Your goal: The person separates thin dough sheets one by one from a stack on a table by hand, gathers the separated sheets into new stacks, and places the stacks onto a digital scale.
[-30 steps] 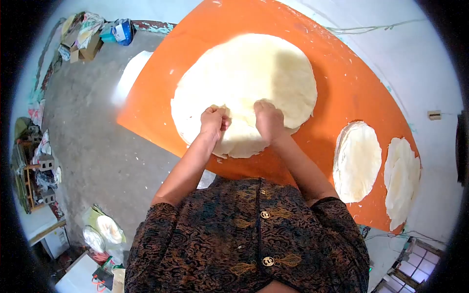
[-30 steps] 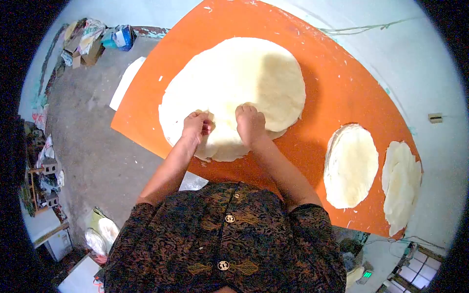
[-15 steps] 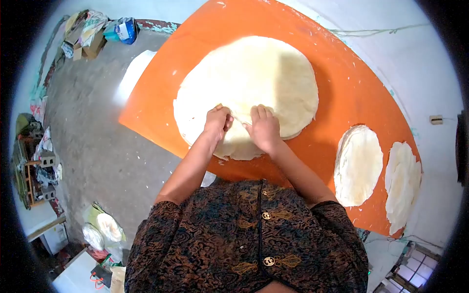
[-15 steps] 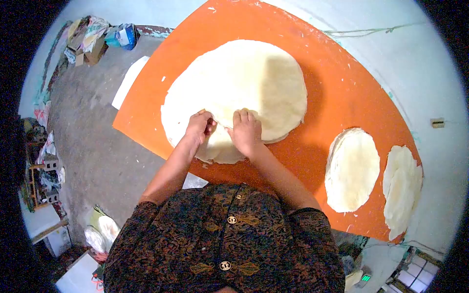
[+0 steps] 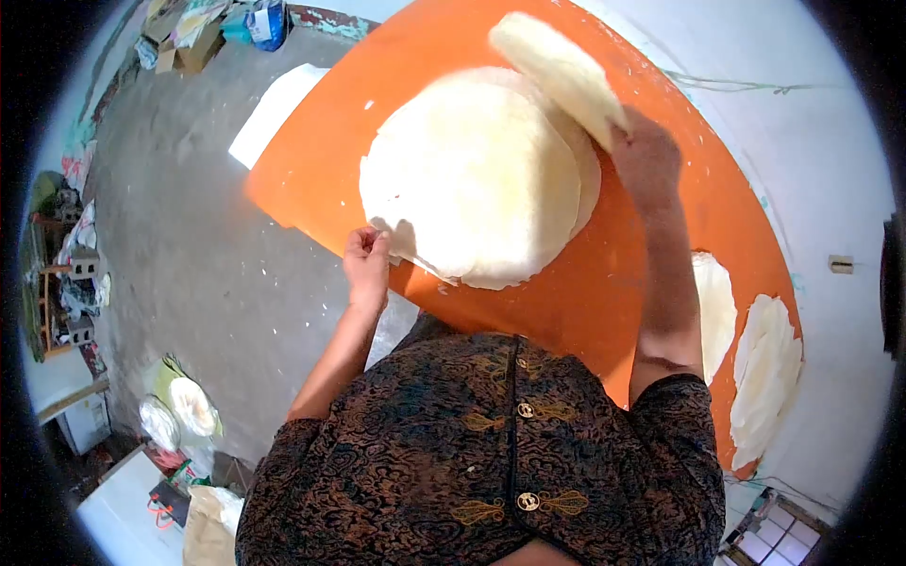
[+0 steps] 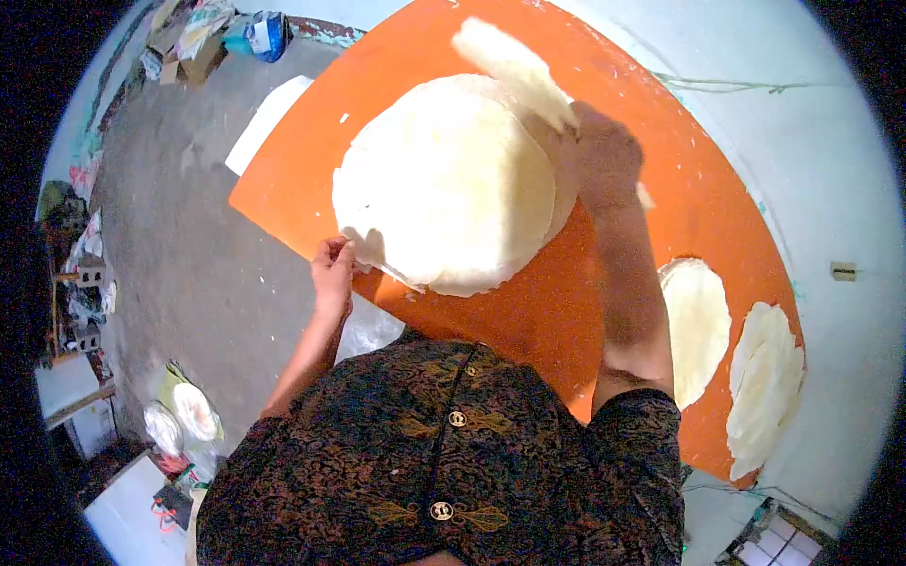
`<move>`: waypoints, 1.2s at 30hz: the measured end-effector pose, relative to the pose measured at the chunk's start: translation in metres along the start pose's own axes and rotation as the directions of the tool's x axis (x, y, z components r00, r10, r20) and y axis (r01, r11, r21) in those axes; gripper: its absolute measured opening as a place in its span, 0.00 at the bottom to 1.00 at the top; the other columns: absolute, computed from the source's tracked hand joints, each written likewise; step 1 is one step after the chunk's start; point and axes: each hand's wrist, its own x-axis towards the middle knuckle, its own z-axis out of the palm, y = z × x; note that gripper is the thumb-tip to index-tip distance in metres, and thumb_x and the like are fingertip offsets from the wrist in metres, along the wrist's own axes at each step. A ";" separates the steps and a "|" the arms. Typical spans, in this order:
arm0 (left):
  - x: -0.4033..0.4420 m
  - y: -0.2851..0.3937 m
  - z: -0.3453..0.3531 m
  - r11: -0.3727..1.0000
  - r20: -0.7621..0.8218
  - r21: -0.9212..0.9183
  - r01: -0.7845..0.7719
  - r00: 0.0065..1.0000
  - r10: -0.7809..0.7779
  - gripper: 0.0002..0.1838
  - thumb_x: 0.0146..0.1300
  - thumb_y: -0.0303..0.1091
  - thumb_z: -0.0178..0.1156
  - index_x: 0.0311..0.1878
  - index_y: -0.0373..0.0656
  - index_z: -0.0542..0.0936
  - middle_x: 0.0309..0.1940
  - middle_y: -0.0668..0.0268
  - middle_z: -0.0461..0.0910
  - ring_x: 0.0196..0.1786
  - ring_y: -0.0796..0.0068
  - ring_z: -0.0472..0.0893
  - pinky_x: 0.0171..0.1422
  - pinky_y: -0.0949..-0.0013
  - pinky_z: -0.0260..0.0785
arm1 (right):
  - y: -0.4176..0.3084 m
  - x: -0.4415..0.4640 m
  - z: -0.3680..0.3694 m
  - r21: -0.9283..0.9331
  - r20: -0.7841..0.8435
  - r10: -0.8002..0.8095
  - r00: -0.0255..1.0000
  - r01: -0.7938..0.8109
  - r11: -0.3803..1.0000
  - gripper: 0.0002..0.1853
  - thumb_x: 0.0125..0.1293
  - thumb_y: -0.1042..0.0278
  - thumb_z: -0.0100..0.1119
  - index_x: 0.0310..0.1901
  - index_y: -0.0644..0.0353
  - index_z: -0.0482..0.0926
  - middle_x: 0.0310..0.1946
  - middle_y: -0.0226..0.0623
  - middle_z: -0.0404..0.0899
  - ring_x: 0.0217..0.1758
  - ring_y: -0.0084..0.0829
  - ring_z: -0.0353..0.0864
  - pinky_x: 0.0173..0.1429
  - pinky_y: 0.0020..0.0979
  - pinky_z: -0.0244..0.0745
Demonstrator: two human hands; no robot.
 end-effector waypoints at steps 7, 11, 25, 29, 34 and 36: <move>0.006 0.017 -0.002 0.988 -0.053 -0.072 0.133 0.989 -0.137 0.06 0.58 0.28 0.55 0.35 0.38 0.69 0.25 0.65 0.73 0.18 0.80 0.72 0.19 0.79 0.66 | -0.071 -0.069 0.098 0.153 -0.065 -0.383 0.922 0.388 0.909 0.07 0.52 0.74 0.47 0.32 0.58 0.74 0.26 0.38 0.76 0.28 0.37 0.77 0.31 0.39 0.73; 0.027 -0.005 -0.009 0.973 0.077 -0.096 0.211 0.976 -0.204 0.04 0.57 0.27 0.54 0.29 0.40 0.70 0.23 0.66 0.74 0.17 0.79 0.71 0.19 0.77 0.66 | -0.101 -0.113 0.150 0.216 0.223 -0.445 0.867 0.401 0.890 0.06 0.49 0.75 0.51 0.30 0.62 0.75 0.29 0.42 0.76 0.32 0.39 0.78 0.34 0.36 0.75; 0.013 0.040 0.016 0.819 0.313 -0.416 0.394 0.908 -0.278 0.09 0.63 0.33 0.45 0.39 0.38 0.71 0.33 0.62 0.75 0.33 0.71 0.77 0.32 0.67 0.75 | -0.121 -0.117 0.126 0.266 0.293 -0.410 0.864 0.338 0.903 0.21 0.54 0.58 0.55 0.45 0.64 0.68 0.40 0.44 0.74 0.43 0.40 0.76 0.40 0.41 0.72; 0.003 0.062 0.020 0.796 0.344 -0.397 0.458 0.878 -0.334 0.05 0.61 0.34 0.52 0.32 0.45 0.69 0.26 0.70 0.73 0.30 0.78 0.75 0.30 0.76 0.68 | -0.096 -0.071 0.112 0.278 0.426 -0.299 0.854 0.191 0.941 0.16 0.55 0.61 0.52 0.42 0.62 0.73 0.35 0.46 0.76 0.41 0.37 0.76 0.40 0.40 0.72; 0.004 0.028 0.032 0.869 0.215 -0.263 0.420 0.903 -0.371 0.06 0.58 0.29 0.54 0.29 0.45 0.66 0.20 0.72 0.64 0.21 0.82 0.63 0.20 0.78 0.58 | -0.042 0.022 -0.010 0.110 -0.035 -0.283 0.959 0.285 0.952 0.13 0.57 0.59 0.48 0.36 0.56 0.77 0.28 0.43 0.78 0.33 0.40 0.78 0.36 0.38 0.73; -0.004 0.035 0.038 0.844 0.187 -0.342 0.413 0.910 -0.369 0.05 0.57 0.26 0.53 0.31 0.44 0.66 0.20 0.70 0.65 0.21 0.82 0.64 0.19 0.79 0.57 | -0.048 0.016 -0.044 0.005 -0.166 -0.297 0.940 0.302 0.953 0.11 0.58 0.60 0.47 0.33 0.56 0.77 0.23 0.45 0.76 0.28 0.40 0.77 0.31 0.40 0.71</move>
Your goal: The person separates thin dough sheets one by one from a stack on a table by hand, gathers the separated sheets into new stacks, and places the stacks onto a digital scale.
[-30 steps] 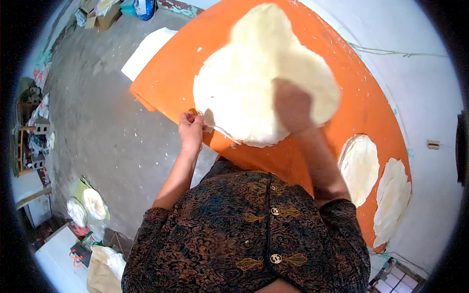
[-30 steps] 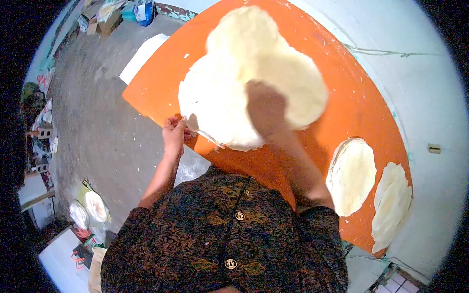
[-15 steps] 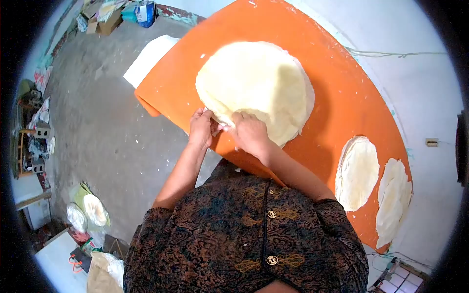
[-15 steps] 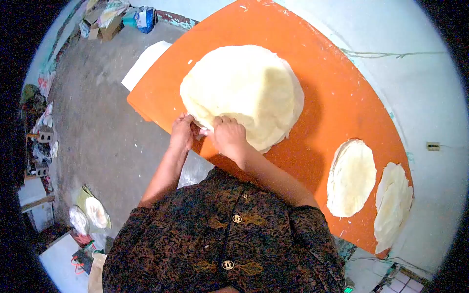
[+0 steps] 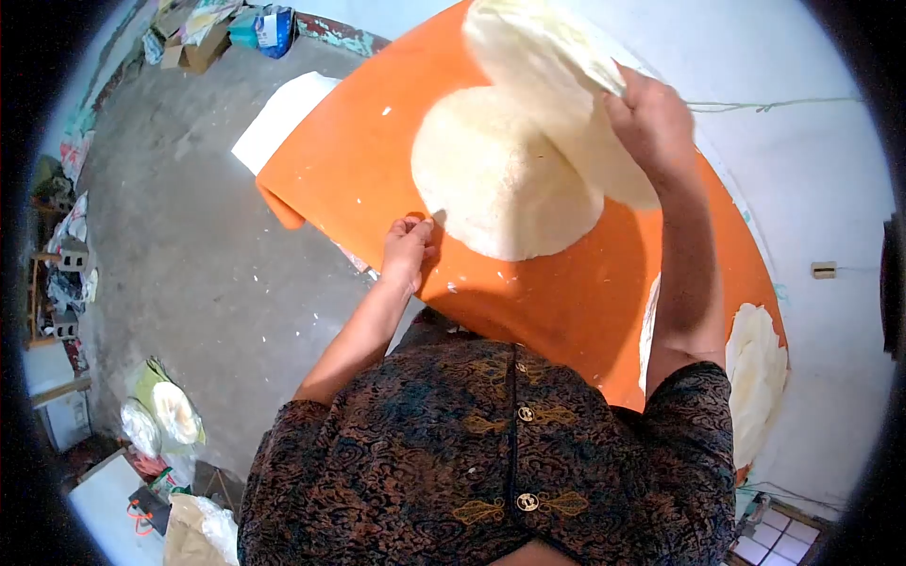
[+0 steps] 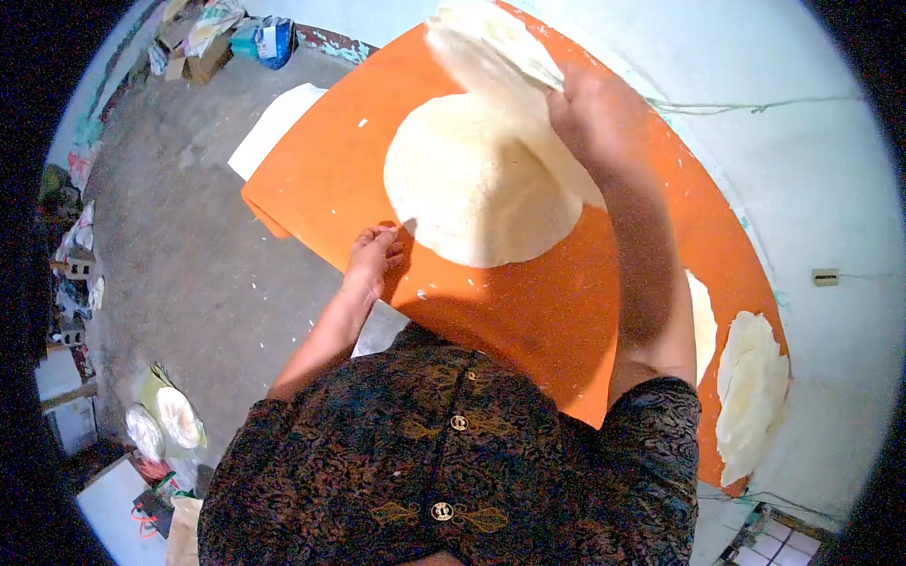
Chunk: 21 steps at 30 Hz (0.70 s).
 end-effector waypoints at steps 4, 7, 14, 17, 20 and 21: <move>0.026 -0.012 -0.001 0.997 0.094 0.072 0.033 0.995 -0.039 0.07 0.59 0.28 0.51 0.40 0.41 0.65 0.26 0.64 0.69 0.25 0.73 0.71 0.23 0.74 0.67 | -0.011 -0.040 0.035 -0.415 -0.284 -0.276 0.918 0.142 0.899 0.06 0.55 0.69 0.49 0.35 0.54 0.73 0.23 0.34 0.74 0.26 0.34 0.76 0.25 0.37 0.70; 0.030 -0.011 0.016 0.990 -0.053 0.132 0.041 0.998 -0.034 0.07 0.59 0.26 0.50 0.39 0.40 0.65 0.24 0.63 0.69 0.18 0.74 0.69 0.18 0.74 0.64 | -0.022 -0.075 0.110 -0.201 0.055 -0.187 0.981 0.194 0.960 0.02 0.51 0.72 0.49 0.28 0.56 0.72 0.22 0.35 0.74 0.25 0.32 0.77 0.23 0.33 0.72; 0.060 -0.012 0.004 0.946 0.028 0.321 -0.045 0.999 0.038 0.05 0.56 0.26 0.52 0.36 0.40 0.67 0.22 0.62 0.71 0.15 0.73 0.70 0.16 0.72 0.62 | -0.037 -0.127 0.180 0.156 0.215 -0.036 0.976 0.002 0.988 0.04 0.50 0.75 0.48 0.29 0.60 0.73 0.27 0.41 0.74 0.30 0.41 0.77 0.32 0.39 0.74; 0.093 -0.035 -0.008 0.625 0.125 0.527 -0.575 0.781 0.612 0.05 0.55 0.27 0.54 0.34 0.40 0.70 0.20 0.62 0.72 0.14 0.73 0.69 0.15 0.71 0.60 | -0.037 -0.124 0.176 0.188 0.239 -0.003 0.971 -0.043 0.981 0.04 0.50 0.76 0.48 0.29 0.60 0.73 0.27 0.42 0.74 0.31 0.43 0.76 0.34 0.40 0.74; 0.095 -0.036 -0.002 0.585 0.022 0.583 -0.563 0.731 0.682 0.07 0.55 0.29 0.55 0.36 0.39 0.72 0.19 0.63 0.72 0.15 0.73 0.69 0.17 0.71 0.60 | -0.048 -0.118 0.176 0.167 0.279 -0.003 0.960 -0.045 0.985 0.05 0.49 0.76 0.49 0.29 0.61 0.73 0.28 0.42 0.74 0.33 0.43 0.76 0.36 0.39 0.74; 0.090 -0.031 0.001 0.682 -0.067 0.563 -0.467 0.797 0.600 0.07 0.55 0.29 0.56 0.36 0.38 0.72 0.19 0.63 0.72 0.15 0.73 0.69 0.18 0.71 0.60 | -0.053 -0.117 0.177 0.156 0.299 -0.001 0.954 -0.048 0.987 0.05 0.49 0.77 0.49 0.30 0.61 0.73 0.28 0.42 0.74 0.33 0.44 0.76 0.36 0.39 0.74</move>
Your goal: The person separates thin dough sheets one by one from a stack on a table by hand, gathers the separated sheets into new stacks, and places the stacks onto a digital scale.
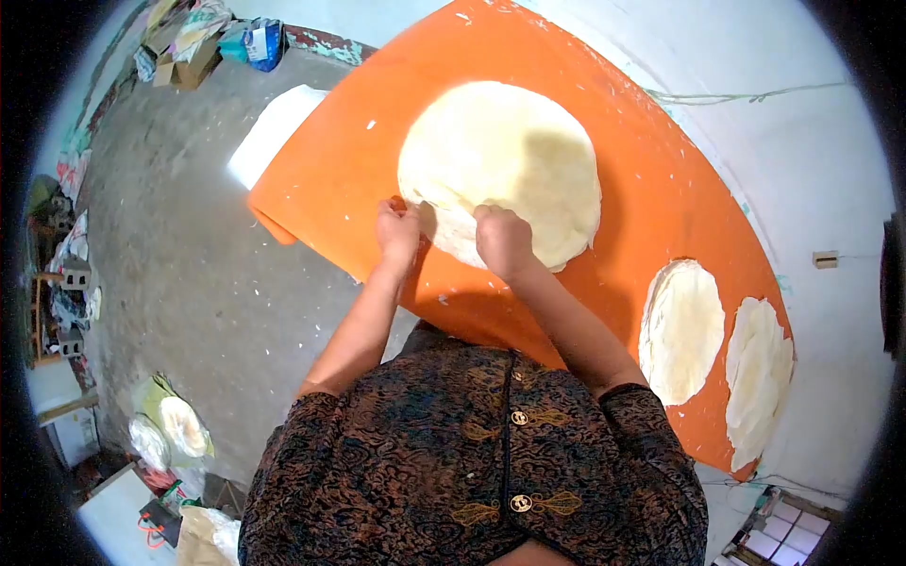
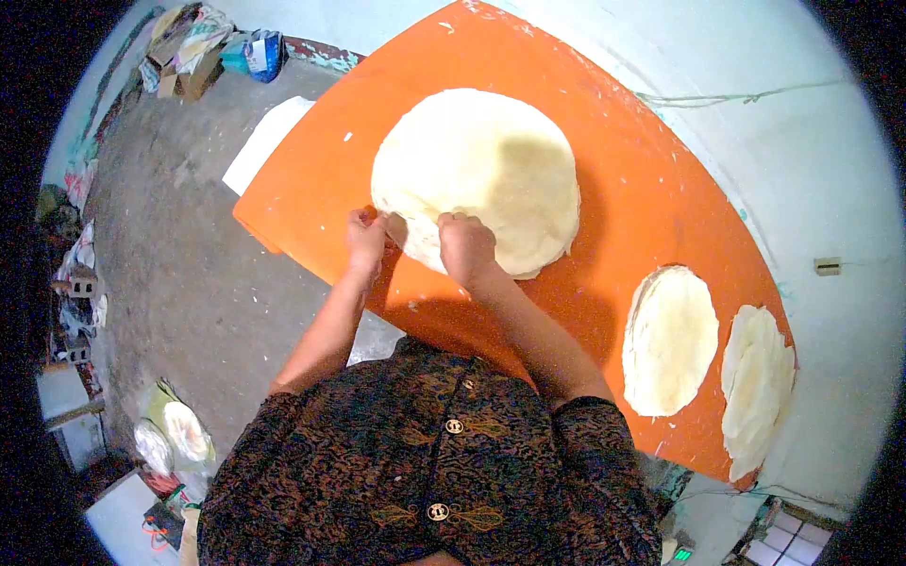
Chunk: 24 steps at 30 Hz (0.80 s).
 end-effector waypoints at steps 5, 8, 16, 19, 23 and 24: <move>0.022 0.029 -0.018 0.902 0.377 -0.082 0.423 0.851 -0.365 0.09 0.57 0.32 0.55 0.27 0.36 0.74 0.20 0.65 0.73 0.21 0.78 0.70 0.22 0.73 0.62 | -0.004 -0.005 0.007 0.017 -0.034 -0.029 0.999 0.029 0.999 0.07 0.49 0.75 0.51 0.33 0.61 0.72 0.33 0.40 0.74 0.37 0.41 0.74 0.36 0.38 0.73; 0.012 0.036 -0.006 0.933 0.330 -0.217 0.288 0.921 -0.207 0.10 0.60 0.36 0.54 0.28 0.39 0.73 0.19 0.68 0.71 0.20 0.79 0.68 0.23 0.75 0.62 | 0.000 -0.009 0.014 0.036 -0.075 -0.039 0.996 0.042 0.998 0.11 0.49 0.75 0.52 0.37 0.62 0.71 0.36 0.41 0.73 0.40 0.41 0.72 0.38 0.37 0.73; -0.016 0.047 -0.016 0.738 0.660 -0.289 0.609 0.686 -0.307 0.10 0.60 0.34 0.55 0.41 0.40 0.71 0.32 0.65 0.76 0.27 0.78 0.75 0.29 0.74 0.72 | 0.003 -0.035 0.012 0.031 0.065 -0.077 0.995 0.075 0.997 0.13 0.49 0.70 0.54 0.38 0.63 0.70 0.38 0.43 0.71 0.43 0.41 0.71 0.41 0.38 0.73; -0.053 0.053 -0.051 0.707 0.694 -0.307 0.638 0.658 -0.292 0.10 0.59 0.32 0.55 0.43 0.40 0.71 0.35 0.64 0.77 0.32 0.77 0.78 0.32 0.74 0.74 | -0.006 -0.068 -0.003 0.185 0.137 -0.124 0.983 0.097 0.978 0.21 0.49 0.64 0.58 0.44 0.63 0.68 0.42 0.47 0.70 0.46 0.44 0.70 0.45 0.39 0.72; -0.071 0.040 -0.071 0.632 0.717 -0.393 0.668 0.653 -0.244 0.11 0.60 0.28 0.54 0.46 0.40 0.72 0.39 0.64 0.78 0.37 0.76 0.79 0.33 0.75 0.75 | -0.013 -0.085 -0.002 0.381 0.009 -0.123 0.992 0.111 0.918 0.30 0.48 0.52 0.61 0.50 0.62 0.67 0.46 0.49 0.70 0.48 0.48 0.69 0.49 0.43 0.68; -0.069 0.042 -0.069 0.591 0.745 -0.394 0.704 0.621 -0.243 0.10 0.60 0.27 0.54 0.46 0.41 0.72 0.38 0.65 0.78 0.37 0.77 0.79 0.35 0.74 0.75 | -0.014 -0.080 -0.006 0.410 -0.013 -0.082 0.997 0.080 0.909 0.31 0.48 0.51 0.62 0.49 0.62 0.67 0.45 0.49 0.70 0.47 0.48 0.70 0.49 0.42 0.68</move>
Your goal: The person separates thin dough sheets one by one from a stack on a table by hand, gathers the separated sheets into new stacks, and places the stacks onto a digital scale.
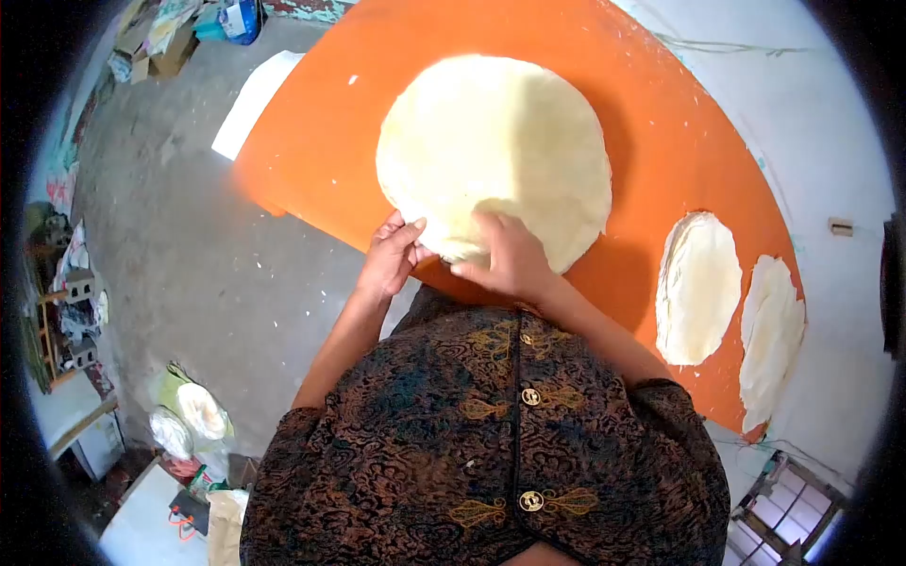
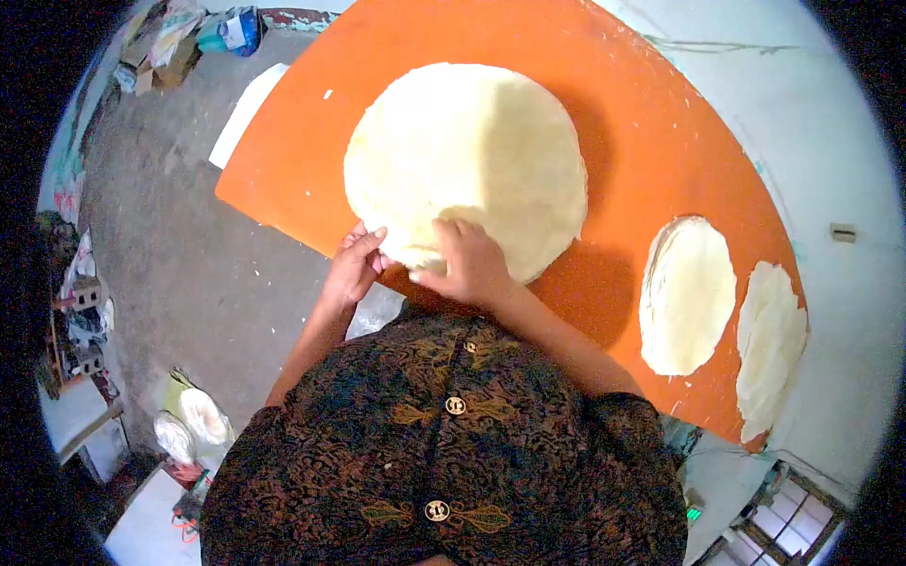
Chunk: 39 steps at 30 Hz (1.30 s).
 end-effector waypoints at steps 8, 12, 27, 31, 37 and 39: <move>0.000 0.012 0.020 0.995 0.053 0.095 -0.018 0.999 0.013 0.11 0.59 0.32 0.56 0.46 0.45 0.73 0.35 0.73 0.77 0.33 0.84 0.75 0.33 0.79 0.68 | -0.004 0.027 -0.011 0.263 -0.018 0.102 0.995 -0.094 0.960 0.23 0.49 0.55 0.59 0.43 0.63 0.72 0.36 0.47 0.75 0.41 0.45 0.75 0.42 0.39 0.70; 0.007 0.013 0.014 0.997 0.071 0.081 -0.010 0.997 0.004 0.11 0.59 0.31 0.56 0.46 0.44 0.73 0.36 0.72 0.77 0.33 0.82 0.75 0.33 0.78 0.67 | 0.002 0.031 -0.005 0.274 0.001 0.148 0.989 -0.143 0.951 0.18 0.51 0.59 0.57 0.41 0.60 0.74 0.34 0.45 0.76 0.36 0.45 0.76 0.40 0.39 0.71; 0.008 0.011 0.006 0.998 0.097 0.061 0.014 0.995 -0.020 0.18 0.62 0.37 0.53 0.53 0.41 0.68 0.47 0.63 0.74 0.48 0.73 0.75 0.50 0.67 0.71 | -0.006 0.038 -0.015 0.008 -0.243 -0.206 0.948 0.214 0.977 0.19 0.50 0.71 0.54 0.47 0.52 0.72 0.40 0.43 0.75 0.38 0.44 0.77 0.39 0.36 0.74; 0.010 0.009 0.003 0.997 0.124 0.081 -0.008 0.992 -0.003 0.21 0.63 0.42 0.51 0.56 0.42 0.66 0.51 0.64 0.72 0.50 0.72 0.74 0.52 0.65 0.70 | 0.006 0.039 -0.009 0.073 -0.076 -0.210 0.975 0.216 0.974 0.15 0.48 0.64 0.59 0.40 0.54 0.76 0.39 0.41 0.76 0.37 0.42 0.77 0.38 0.34 0.74; 0.011 0.009 0.007 0.995 0.101 0.102 -0.023 0.995 0.013 0.20 0.64 0.42 0.50 0.55 0.42 0.66 0.49 0.65 0.73 0.49 0.73 0.75 0.51 0.66 0.70 | -0.006 0.043 -0.025 0.118 0.101 -0.001 0.995 -0.011 0.993 0.17 0.50 0.59 0.62 0.40 0.58 0.76 0.35 0.43 0.76 0.34 0.39 0.77 0.38 0.32 0.72; 0.009 0.008 0.008 0.994 0.097 0.108 -0.029 0.995 0.019 0.20 0.64 0.42 0.50 0.55 0.42 0.67 0.48 0.65 0.74 0.47 0.74 0.75 0.50 0.66 0.70 | -0.002 0.043 -0.022 0.136 0.066 -0.029 0.997 0.020 0.991 0.17 0.50 0.60 0.62 0.40 0.59 0.75 0.34 0.42 0.76 0.33 0.39 0.77 0.38 0.33 0.71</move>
